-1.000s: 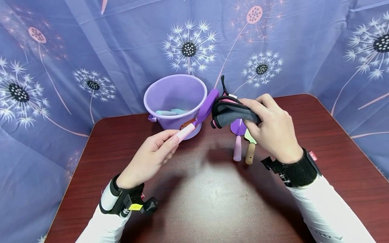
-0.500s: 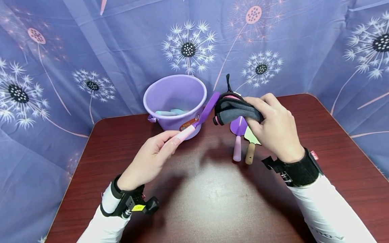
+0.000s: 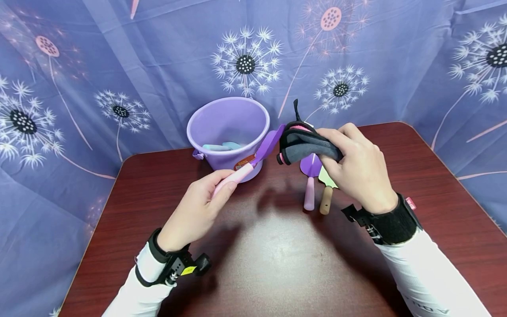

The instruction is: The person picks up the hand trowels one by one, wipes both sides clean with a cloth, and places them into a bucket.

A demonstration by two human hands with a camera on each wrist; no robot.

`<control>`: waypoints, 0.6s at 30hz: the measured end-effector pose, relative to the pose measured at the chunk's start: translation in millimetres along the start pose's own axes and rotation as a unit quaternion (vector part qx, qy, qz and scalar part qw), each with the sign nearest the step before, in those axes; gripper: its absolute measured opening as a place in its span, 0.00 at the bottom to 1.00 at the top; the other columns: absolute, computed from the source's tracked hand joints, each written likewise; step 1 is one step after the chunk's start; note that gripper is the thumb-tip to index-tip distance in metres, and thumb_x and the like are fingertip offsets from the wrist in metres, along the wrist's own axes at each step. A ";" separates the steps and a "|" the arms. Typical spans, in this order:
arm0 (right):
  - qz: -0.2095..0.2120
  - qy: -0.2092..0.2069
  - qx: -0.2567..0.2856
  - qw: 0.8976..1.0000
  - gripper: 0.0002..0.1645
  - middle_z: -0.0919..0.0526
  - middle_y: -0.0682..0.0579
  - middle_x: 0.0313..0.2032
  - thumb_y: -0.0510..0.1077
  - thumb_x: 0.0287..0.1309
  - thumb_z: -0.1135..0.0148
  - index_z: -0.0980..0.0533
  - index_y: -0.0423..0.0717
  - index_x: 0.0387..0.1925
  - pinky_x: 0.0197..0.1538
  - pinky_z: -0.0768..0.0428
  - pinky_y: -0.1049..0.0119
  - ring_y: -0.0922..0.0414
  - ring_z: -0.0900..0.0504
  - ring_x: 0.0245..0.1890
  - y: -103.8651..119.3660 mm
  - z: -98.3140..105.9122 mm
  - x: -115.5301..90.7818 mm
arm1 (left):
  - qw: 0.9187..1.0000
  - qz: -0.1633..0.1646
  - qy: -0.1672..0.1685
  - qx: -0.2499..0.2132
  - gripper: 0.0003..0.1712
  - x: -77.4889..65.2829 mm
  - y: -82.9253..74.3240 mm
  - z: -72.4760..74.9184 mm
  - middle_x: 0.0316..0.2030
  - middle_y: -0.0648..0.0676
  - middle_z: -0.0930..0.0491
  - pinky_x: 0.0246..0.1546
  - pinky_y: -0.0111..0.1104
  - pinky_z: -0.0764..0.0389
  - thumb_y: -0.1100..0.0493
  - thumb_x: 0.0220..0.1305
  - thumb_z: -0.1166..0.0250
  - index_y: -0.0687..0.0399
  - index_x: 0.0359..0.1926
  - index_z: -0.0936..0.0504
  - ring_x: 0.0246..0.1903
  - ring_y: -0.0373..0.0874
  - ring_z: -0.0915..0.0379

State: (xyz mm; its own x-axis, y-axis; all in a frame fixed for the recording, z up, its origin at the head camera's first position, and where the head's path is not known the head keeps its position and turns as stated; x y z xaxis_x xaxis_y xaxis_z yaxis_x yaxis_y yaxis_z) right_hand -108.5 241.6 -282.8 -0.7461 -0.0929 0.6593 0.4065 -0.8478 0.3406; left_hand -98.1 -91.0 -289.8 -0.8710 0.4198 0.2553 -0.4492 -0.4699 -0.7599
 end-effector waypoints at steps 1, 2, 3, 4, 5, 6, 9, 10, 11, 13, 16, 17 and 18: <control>0.002 0.002 -0.002 1.000 0.24 0.22 0.51 0.39 0.38 0.60 0.31 0.14 0.57 0.58 0.25 0.31 0.52 0.56 0.29 0.24 0.2 -0.2 -0.1 | 1.000 -0.003 -0.002 0.005 0.13 -0.1 0.0 -0.2 0.33 0.44 0.25 0.40 0.36 0.27 0.47 0.81 0.40 0.39 0.59 0.15 0.38 0.41 0.28; 0.004 0.005 -0.003 1.000 0.25 0.22 0.51 0.39 0.38 0.59 0.31 0.14 0.57 0.58 0.25 0.31 0.52 0.56 0.29 0.24 0.4 -0.3 -0.1 | 1.000 -0.006 -0.004 0.010 0.13 -0.2 -0.1 -0.5 0.33 0.44 0.24 0.40 0.36 0.27 0.48 0.81 0.39 0.40 0.58 0.15 0.38 0.40 0.27; 0.005 0.007 -0.005 1.000 0.25 0.21 0.51 0.39 0.38 0.58 0.30 0.14 0.56 0.58 0.25 0.31 0.52 0.55 0.28 0.24 0.7 -0.3 -0.2 | 1.000 -0.008 -0.005 0.015 0.13 -0.4 0.0 -0.7 0.33 0.44 0.25 0.39 0.35 0.27 0.49 0.81 0.39 0.41 0.58 0.15 0.37 0.40 0.27; 0.006 0.010 -0.006 1.000 0.26 0.21 0.51 0.40 0.38 0.57 0.30 0.14 0.56 0.58 0.24 0.31 0.52 0.55 0.28 0.24 1.0 -0.2 -0.4 | 1.000 -0.010 -0.006 0.020 0.12 -0.5 -0.1 -0.9 0.32 0.44 0.26 0.38 0.36 0.27 0.50 0.81 0.39 0.41 0.58 0.15 0.35 0.40 0.28; 0.008 0.013 -0.007 1.000 0.27 0.20 0.51 0.40 0.38 0.57 0.30 0.14 0.56 0.58 0.24 0.31 0.52 0.55 0.28 0.24 1.4 0.0 -0.5 | 1.000 -0.013 -0.008 0.025 0.12 -0.7 -0.1 -1.0 0.31 0.44 0.26 0.37 0.35 0.27 0.50 0.81 0.39 0.42 0.57 0.15 0.35 0.40 0.28; 0.011 0.015 -0.009 1.000 0.27 0.20 0.51 0.41 0.38 0.56 0.30 0.14 0.56 0.59 0.24 0.31 0.52 0.55 0.28 0.24 1.8 0.3 -0.5 | 0.999 -0.017 -0.008 0.027 0.11 -0.8 -0.2 -1.1 0.31 0.45 0.26 0.37 0.35 0.27 0.52 0.81 0.39 0.43 0.57 0.15 0.34 0.40 0.28; 0.020 0.025 -0.015 0.999 0.29 0.20 0.51 0.41 0.37 0.55 0.29 0.14 0.56 0.59 0.23 0.31 0.52 0.55 0.28 0.22 4.1 1.9 -0.9 | 0.999 -0.023 -0.009 0.032 0.11 -0.9 -0.8 -1.4 0.30 0.45 0.27 0.36 0.35 0.28 0.52 0.81 0.38 0.44 0.56 0.15 0.32 0.40 0.29; 0.023 0.028 -0.016 0.999 0.29 0.20 0.51 0.41 0.37 0.54 0.29 0.15 0.57 0.59 0.23 0.31 0.52 0.55 0.29 0.22 5.0 2.5 -1.1 | 0.999 -0.024 -0.009 0.035 0.10 -1.0 -1.1 -1.5 0.29 0.45 0.28 0.36 0.36 0.28 0.52 0.81 0.38 0.44 0.56 0.15 0.32 0.40 0.29; 0.027 0.032 -0.018 0.999 0.29 0.20 0.51 0.41 0.37 0.54 0.29 0.15 0.58 0.59 0.22 0.31 0.52 0.55 0.29 0.21 6.1 3.2 -1.2 | 0.999 -0.026 -0.010 0.038 0.10 -1.0 -1.4 -1.6 0.30 0.45 0.27 0.36 0.36 0.27 0.52 0.81 0.38 0.45 0.56 0.15 0.33 0.40 0.29; 0.034 0.039 -0.019 0.998 0.30 0.21 0.51 0.40 0.37 0.53 0.29 0.15 0.58 0.59 0.21 0.31 0.53 0.55 0.30 0.20 8.3 4.5 -1.6 | 0.999 -0.026 -0.010 0.046 0.10 -1.2 -2.2 -1.9 0.30 0.45 0.27 0.37 0.36 0.27 0.52 0.81 0.39 0.45 0.55 0.15 0.33 0.40 0.28; 0.047 0.050 -0.021 0.997 0.28 0.22 0.52 0.39 0.39 0.53 0.26 0.15 0.58 0.58 0.21 0.31 0.53 0.55 0.30 0.19 11.7 5.8 -2.3 | 0.998 -0.027 -0.011 0.058 0.10 -1.6 -3.4 -2.2 0.32 0.44 0.25 0.39 0.36 0.26 0.53 0.81 0.38 0.46 0.55 0.15 0.36 0.40 0.27; 0.052 0.053 -0.021 0.997 0.28 0.22 0.52 0.38 0.40 0.53 0.25 0.15 0.58 0.57 0.20 0.31 0.52 0.55 0.30 0.19 12.8 6.3 -2.6 | 0.998 -0.027 -0.011 0.061 0.10 -1.7 -3.6 -2.4 0.32 0.45 0.25 0.39 0.36 0.26 0.53 0.80 0.38 0.46 0.55 0.15 0.36 0.40 0.27; 0.055 0.057 -0.022 0.997 0.28 0.23 0.52 0.38 0.40 0.53 0.23 0.15 0.58 0.57 0.20 0.31 0.52 0.55 0.30 0.19 13.7 6.6 -2.9 | 0.998 -0.027 -0.011 0.064 0.10 -1.9 -3.8 -2.6 0.32 0.45 0.25 0.39 0.36 0.26 0.53 0.80 0.38 0.47 0.55 0.15 0.36 0.40 0.27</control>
State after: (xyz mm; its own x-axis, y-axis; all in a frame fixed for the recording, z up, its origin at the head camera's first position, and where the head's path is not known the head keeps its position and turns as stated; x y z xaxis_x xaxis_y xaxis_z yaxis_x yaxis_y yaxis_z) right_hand -97.3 233.7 -275.6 -0.7537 -0.2433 0.6106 0.4679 -0.8510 0.2384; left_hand -94.2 -88.0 -289.0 -0.8487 0.4299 0.3081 -0.5156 -0.5427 -0.6631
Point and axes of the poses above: each hand's wrist, its own x-axis towards the middle knuckle, its own z-axis out of the back of the hand, y = z × x, the point moved 1 cm from there along x, towards the middle knuckle
